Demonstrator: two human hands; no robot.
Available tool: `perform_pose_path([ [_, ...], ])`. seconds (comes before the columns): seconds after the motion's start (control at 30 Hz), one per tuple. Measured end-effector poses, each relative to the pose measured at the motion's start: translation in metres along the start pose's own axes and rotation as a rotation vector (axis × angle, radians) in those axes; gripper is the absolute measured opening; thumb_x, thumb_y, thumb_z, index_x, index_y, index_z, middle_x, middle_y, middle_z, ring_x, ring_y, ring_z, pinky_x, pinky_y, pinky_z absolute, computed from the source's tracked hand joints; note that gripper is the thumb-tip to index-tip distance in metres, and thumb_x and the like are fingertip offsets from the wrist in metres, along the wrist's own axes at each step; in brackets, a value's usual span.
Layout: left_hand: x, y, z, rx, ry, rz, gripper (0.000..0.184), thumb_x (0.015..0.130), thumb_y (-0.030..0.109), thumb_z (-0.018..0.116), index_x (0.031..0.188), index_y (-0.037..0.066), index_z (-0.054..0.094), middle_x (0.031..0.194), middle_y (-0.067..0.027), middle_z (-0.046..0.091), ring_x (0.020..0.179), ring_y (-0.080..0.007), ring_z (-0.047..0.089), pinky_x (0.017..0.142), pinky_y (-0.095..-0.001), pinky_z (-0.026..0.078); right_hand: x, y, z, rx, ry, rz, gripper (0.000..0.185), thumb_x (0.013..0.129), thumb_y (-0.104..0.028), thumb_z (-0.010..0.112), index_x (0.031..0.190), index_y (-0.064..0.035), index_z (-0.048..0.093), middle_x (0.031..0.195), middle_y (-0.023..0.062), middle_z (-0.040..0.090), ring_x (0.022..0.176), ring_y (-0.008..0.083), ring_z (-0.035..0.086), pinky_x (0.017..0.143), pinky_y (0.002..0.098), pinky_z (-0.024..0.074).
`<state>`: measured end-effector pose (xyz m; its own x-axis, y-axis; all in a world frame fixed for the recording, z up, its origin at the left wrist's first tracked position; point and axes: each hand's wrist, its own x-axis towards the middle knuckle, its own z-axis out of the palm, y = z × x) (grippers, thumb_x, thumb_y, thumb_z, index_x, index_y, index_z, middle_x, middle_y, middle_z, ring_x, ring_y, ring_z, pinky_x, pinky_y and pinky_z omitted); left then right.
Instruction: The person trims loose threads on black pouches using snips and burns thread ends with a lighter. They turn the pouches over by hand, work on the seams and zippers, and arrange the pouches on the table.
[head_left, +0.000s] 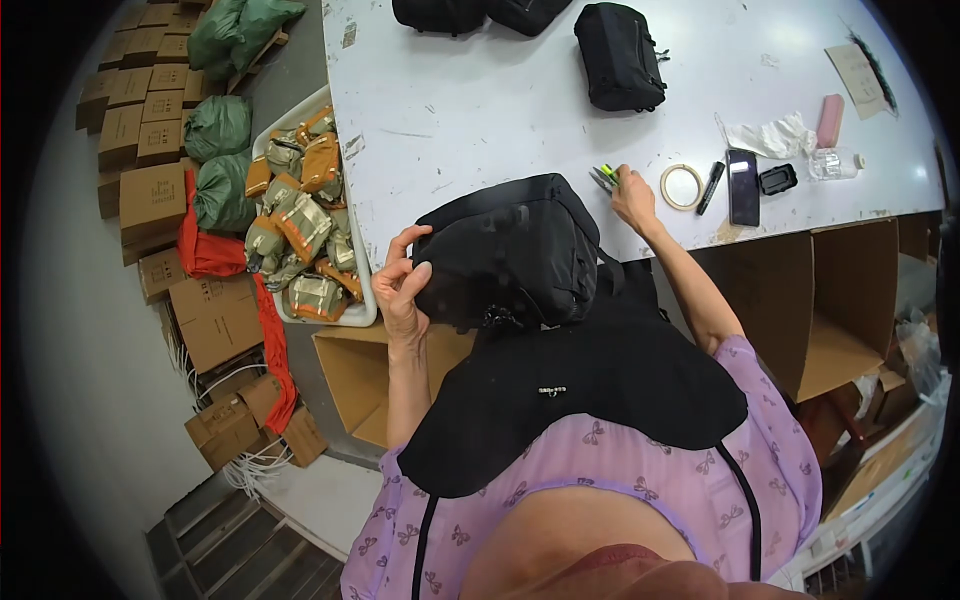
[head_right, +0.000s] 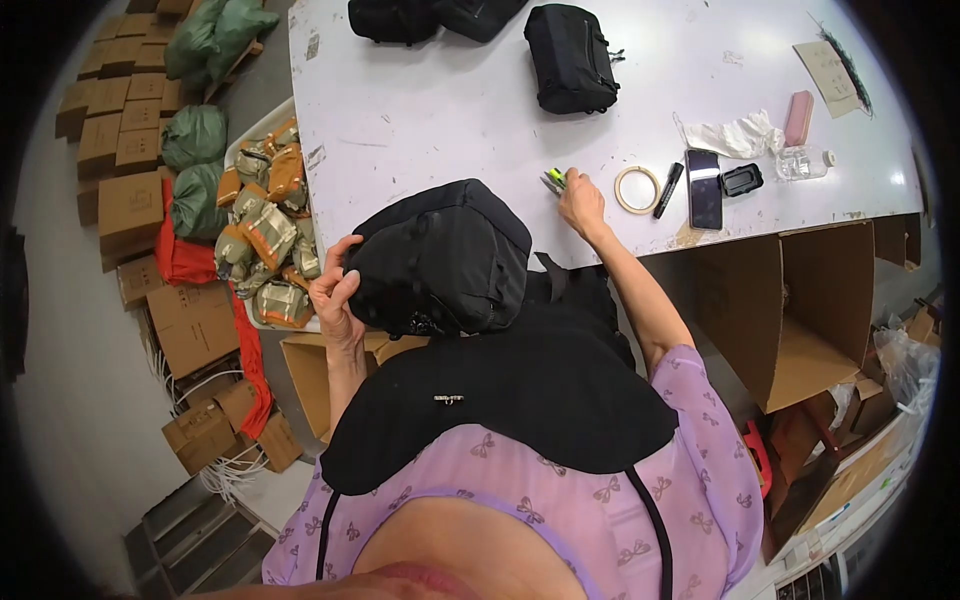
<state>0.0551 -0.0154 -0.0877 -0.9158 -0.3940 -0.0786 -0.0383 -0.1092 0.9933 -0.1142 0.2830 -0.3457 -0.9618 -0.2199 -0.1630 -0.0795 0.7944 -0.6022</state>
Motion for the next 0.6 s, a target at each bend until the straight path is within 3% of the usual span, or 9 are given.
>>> perform_pose_path([
  [0.07, -0.001, 0.004, 0.003, 0.007, 0.025, -0.038, 0.019, 0.071, 0.001, 0.067, 0.056, 0.005, 0.056, 0.122, -0.0178, 0.061, 0.119, -0.0239, 0.052, 0.107, -0.0389, 0.03, 0.002, 0.007, 0.01, -0.114, 0.037, 0.039, 0.027, 0.081, -0.01, 0.057, 0.106, -0.0002, 0.054, 0.096, 0.0238, 0.061, 0.085, 0.0422, 0.062, 0.073, 0.0522, 0.0491],
  [0.17, -0.001, 0.008, 0.003, 0.052, -0.006, 0.043, 0.014, 0.073, -0.001, 0.064, 0.06, 0.002, 0.059, 0.126, -0.0196, 0.058, 0.111, -0.023, 0.056, 0.1, -0.0355, 0.04, -0.001, 0.003, 0.004, -0.341, 0.173, -0.095, 0.026, 0.077, -0.009, 0.06, 0.102, -0.0013, 0.055, 0.101, 0.0217, 0.059, 0.087, 0.0398, 0.062, 0.071, 0.0508, 0.0495],
  [0.27, -0.001, 0.013, 0.001, 0.129, -0.018, 0.078, 0.015, 0.072, 0.001, 0.065, 0.059, 0.003, 0.058, 0.127, -0.0188, 0.058, 0.117, -0.0242, 0.052, 0.105, -0.0386, 0.034, -0.003, -0.006, -0.007, -0.346, 0.265, -0.267, 0.027, 0.076, -0.009, 0.061, 0.101, -0.0024, 0.054, 0.104, 0.0211, 0.056, 0.089, 0.0382, 0.061, 0.07, 0.0493, 0.0495],
  [0.37, 0.0, 0.022, 0.01, 0.18, -0.018, 0.143, 0.015, 0.07, 0.002, 0.066, 0.059, 0.004, 0.056, 0.125, -0.0183, 0.06, 0.119, -0.0266, 0.051, 0.108, -0.0419, 0.03, -0.008, -0.003, 0.003, -0.267, -0.042, -0.211, 0.031, 0.075, -0.007, 0.061, 0.104, -0.0025, 0.05, 0.104, 0.0217, 0.054, 0.09, 0.0393, 0.061, 0.071, 0.0496, 0.0508],
  [0.6, -0.003, 0.041, 0.022, 0.306, -0.016, 0.262, 0.023, 0.065, 0.003, 0.066, 0.055, 0.005, 0.046, 0.119, -0.019, 0.063, 0.122, -0.0314, 0.05, 0.111, -0.0456, 0.024, -0.008, 0.015, 0.022, -0.207, -0.048, -0.215, 0.035, 0.074, -0.004, 0.062, 0.105, -0.0013, 0.046, 0.1, 0.0234, 0.055, 0.09, 0.0405, 0.061, 0.071, 0.0481, 0.0538],
])
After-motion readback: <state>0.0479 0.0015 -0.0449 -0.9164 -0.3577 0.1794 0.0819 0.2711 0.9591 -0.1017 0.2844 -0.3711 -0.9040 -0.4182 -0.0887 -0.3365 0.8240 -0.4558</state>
